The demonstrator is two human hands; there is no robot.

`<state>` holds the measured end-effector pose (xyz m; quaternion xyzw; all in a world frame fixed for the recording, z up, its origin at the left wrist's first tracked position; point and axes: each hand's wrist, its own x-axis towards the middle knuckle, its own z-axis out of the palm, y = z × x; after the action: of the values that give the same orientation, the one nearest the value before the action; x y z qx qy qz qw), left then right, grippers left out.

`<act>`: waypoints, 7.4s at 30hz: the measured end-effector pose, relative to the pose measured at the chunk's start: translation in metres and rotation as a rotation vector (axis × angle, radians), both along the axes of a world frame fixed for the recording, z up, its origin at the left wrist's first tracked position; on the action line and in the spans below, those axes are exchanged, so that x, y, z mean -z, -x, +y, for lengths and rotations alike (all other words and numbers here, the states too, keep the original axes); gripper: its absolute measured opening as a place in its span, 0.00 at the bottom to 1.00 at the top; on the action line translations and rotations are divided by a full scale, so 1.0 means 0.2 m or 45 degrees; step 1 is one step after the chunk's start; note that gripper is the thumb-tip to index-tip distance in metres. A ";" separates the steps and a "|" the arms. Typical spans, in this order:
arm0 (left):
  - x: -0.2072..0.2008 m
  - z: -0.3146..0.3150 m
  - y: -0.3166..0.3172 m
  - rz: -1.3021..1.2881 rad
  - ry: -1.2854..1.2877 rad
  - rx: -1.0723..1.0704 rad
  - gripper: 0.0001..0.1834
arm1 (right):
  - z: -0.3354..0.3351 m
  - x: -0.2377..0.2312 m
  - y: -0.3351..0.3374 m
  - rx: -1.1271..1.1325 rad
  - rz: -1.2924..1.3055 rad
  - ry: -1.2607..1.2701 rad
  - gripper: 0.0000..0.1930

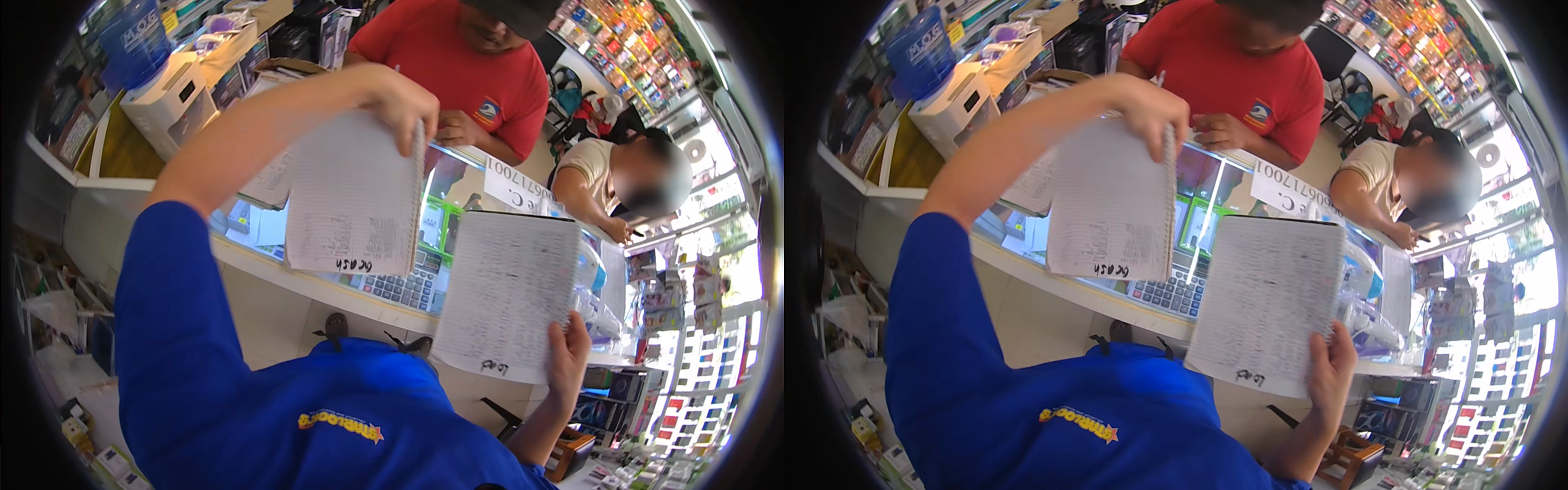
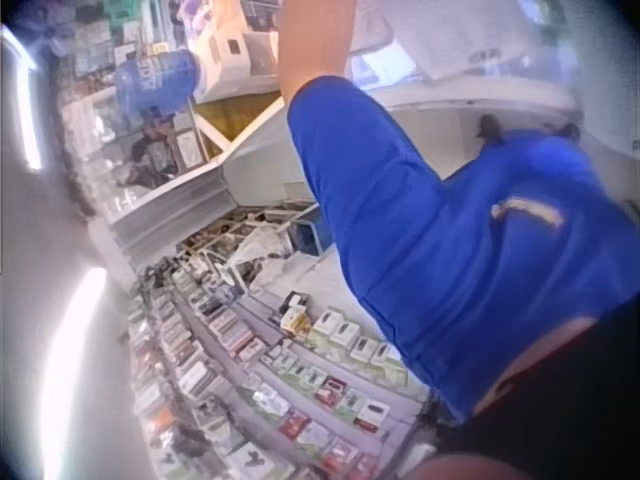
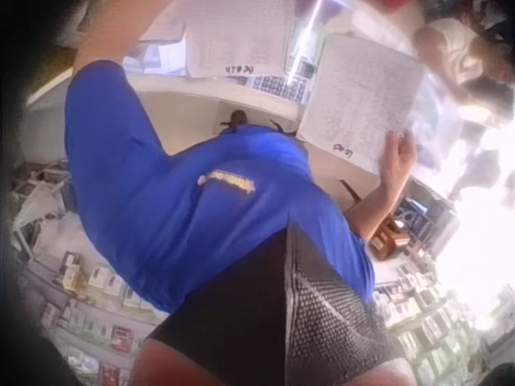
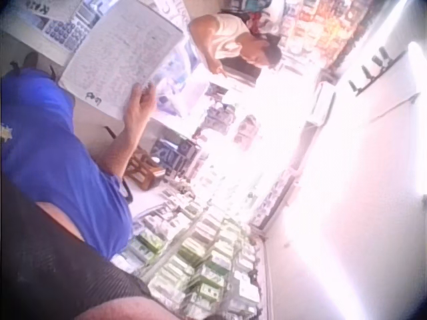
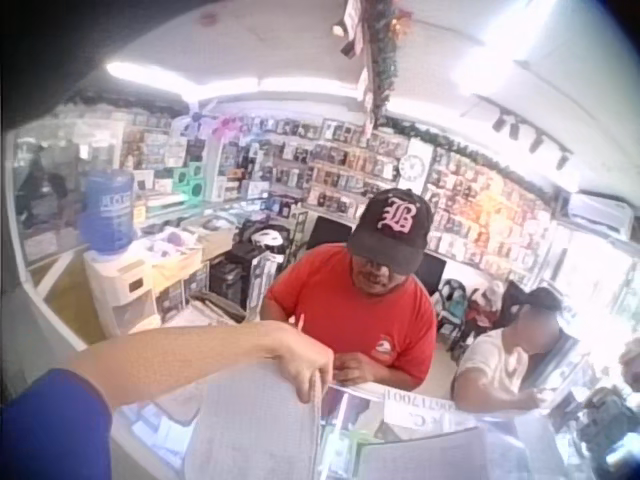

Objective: The person unpacks small portable fans from plastic packaging, assembles the fan head onto the base, and plugs the unit into a power strip to test operation. The person repeats this process for multiple fan units at the store counter.

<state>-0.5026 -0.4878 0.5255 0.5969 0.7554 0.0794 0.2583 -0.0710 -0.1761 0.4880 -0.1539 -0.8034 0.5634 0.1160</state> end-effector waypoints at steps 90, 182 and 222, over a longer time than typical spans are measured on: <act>-0.18 1.04 -1.88 -0.278 -1.470 -0.704 0.13 | 0.56 -0.45 -0.08 -0.699 0.348 0.379 0.13; 0.12 1.51 -1.72 -0.242 -0.760 -0.457 0.52 | 1.16 0.04 0.03 -0.358 0.862 1.153 0.07; 0.48 1.19 -1.70 -1.007 -0.942 -1.164 0.38 | 1.70 0.10 -0.35 -0.829 0.023 0.099 0.12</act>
<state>-0.1632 -0.2499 0.4300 0.1952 0.7033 0.6421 0.2342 -0.0004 0.1649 0.4690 0.1117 -0.7872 0.6025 -0.0690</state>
